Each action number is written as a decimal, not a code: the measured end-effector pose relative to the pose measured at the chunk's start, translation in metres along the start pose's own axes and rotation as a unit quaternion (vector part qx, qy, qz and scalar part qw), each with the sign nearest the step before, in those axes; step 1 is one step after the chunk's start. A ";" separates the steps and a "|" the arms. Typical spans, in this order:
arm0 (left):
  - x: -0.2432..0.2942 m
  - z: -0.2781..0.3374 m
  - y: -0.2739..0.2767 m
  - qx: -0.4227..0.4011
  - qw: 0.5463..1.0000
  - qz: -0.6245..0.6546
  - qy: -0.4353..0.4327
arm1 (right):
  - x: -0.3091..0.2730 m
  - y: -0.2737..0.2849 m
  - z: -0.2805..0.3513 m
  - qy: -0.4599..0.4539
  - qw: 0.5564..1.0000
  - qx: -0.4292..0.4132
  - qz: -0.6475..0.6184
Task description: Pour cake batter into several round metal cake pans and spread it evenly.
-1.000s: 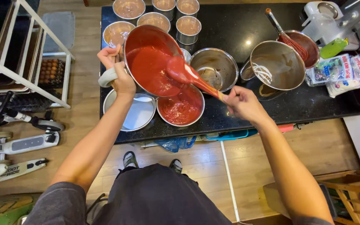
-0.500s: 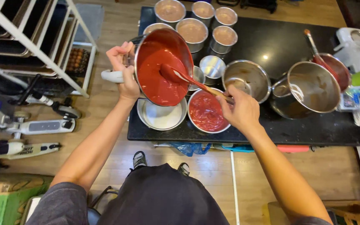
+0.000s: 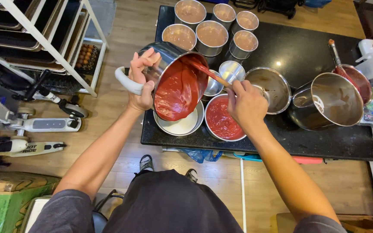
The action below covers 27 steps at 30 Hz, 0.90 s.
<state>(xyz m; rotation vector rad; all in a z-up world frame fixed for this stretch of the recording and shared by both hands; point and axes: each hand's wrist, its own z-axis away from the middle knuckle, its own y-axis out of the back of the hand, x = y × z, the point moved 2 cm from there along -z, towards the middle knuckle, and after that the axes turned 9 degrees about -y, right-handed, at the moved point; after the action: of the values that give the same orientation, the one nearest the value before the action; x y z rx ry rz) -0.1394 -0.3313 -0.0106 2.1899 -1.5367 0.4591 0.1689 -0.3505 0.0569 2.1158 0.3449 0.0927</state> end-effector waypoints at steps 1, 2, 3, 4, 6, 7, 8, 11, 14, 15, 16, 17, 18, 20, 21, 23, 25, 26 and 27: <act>0.001 -0.001 0.000 0.000 1.000 0.000 0.001 | 0.001 -0.001 0.002 0.000 1.000 -0.001 0.000; 0.002 -0.003 0.000 -0.007 1.000 0.002 -0.009 | 0.003 -0.002 0.005 -0.017 0.999 -0.028 -0.001; 0.003 -0.004 -0.001 -0.013 1.000 0.005 -0.019 | 0.005 -0.004 0.006 -0.034 0.998 -0.055 -0.002; 0.001 -0.006 -0.001 -0.012 1.000 0.004 -0.018 | 0.005 -0.004 0.009 -0.033 0.998 -0.056 -0.003; -0.001 -0.006 -0.004 -0.017 0.999 -0.010 -0.032 | 0.006 -0.005 0.017 -0.052 0.993 -0.102 -0.029; -0.002 -0.007 -0.004 -0.018 0.999 -0.010 -0.030 | 0.005 -0.001 0.016 -0.052 0.993 -0.104 -0.029; -0.002 -0.008 -0.005 -0.014 1.000 -0.005 -0.026 | 0.003 0.003 0.015 -0.030 0.993 -0.112 -0.017; -0.003 -0.010 -0.004 -0.012 1.000 0.001 -0.023 | 0.004 0.012 0.010 0.011 0.997 -0.080 -0.003; -0.004 -0.012 -0.003 -0.018 0.999 0.000 -0.031 | 0.006 0.014 0.004 0.014 1.000 -0.020 -0.002; -0.004 -0.013 -0.003 -0.020 0.999 -0.004 -0.038 | 0.008 0.014 0.002 0.003 1.000 0.002 -0.003; -0.003 -0.014 -0.004 -0.020 0.999 -0.001 -0.036 | 0.011 0.011 0.004 0.001 1.000 0.000 -0.001; -0.002 -0.015 -0.003 -0.023 0.999 -0.003 -0.041 | 0.014 0.005 0.005 -0.017 0.999 -0.030 0.007; -0.001 -0.016 -0.002 -0.026 0.999 -0.005 -0.045 | 0.017 0.000 0.006 -0.036 0.997 -0.060 0.016; -0.002 -0.017 -0.001 -0.032 0.998 -0.015 -0.051 | 0.022 -0.009 0.016 -0.052 0.994 -0.090 -0.013; -0.002 -0.016 0.000 -0.038 0.997 -0.024 -0.055 | 0.024 -0.015 0.021 -0.070 0.989 -0.122 -0.041; 0.003 -0.019 0.003 -0.034 0.998 -0.024 -0.054 | 0.025 -0.020 0.031 -0.075 0.985 -0.137 -0.067; 0.004 -0.021 0.004 -0.031 0.998 -0.024 -0.054 | 0.027 -0.022 0.039 -0.081 0.981 -0.152 -0.093; 0.004 -0.020 0.004 -0.025 0.998 -0.022 -0.054 | 0.028 -0.022 0.042 -0.076 0.980 -0.156 -0.097; 0.003 -0.021 0.005 -0.019 0.998 -0.020 -0.054 | 0.028 -0.022 0.044 -0.070 0.979 -0.159 -0.103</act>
<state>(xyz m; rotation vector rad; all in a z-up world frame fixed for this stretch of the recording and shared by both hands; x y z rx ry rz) -0.1438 -0.3242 0.0090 2.2443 -1.5419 0.3006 0.2003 -0.3675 0.0122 1.7501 0.4312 -0.1159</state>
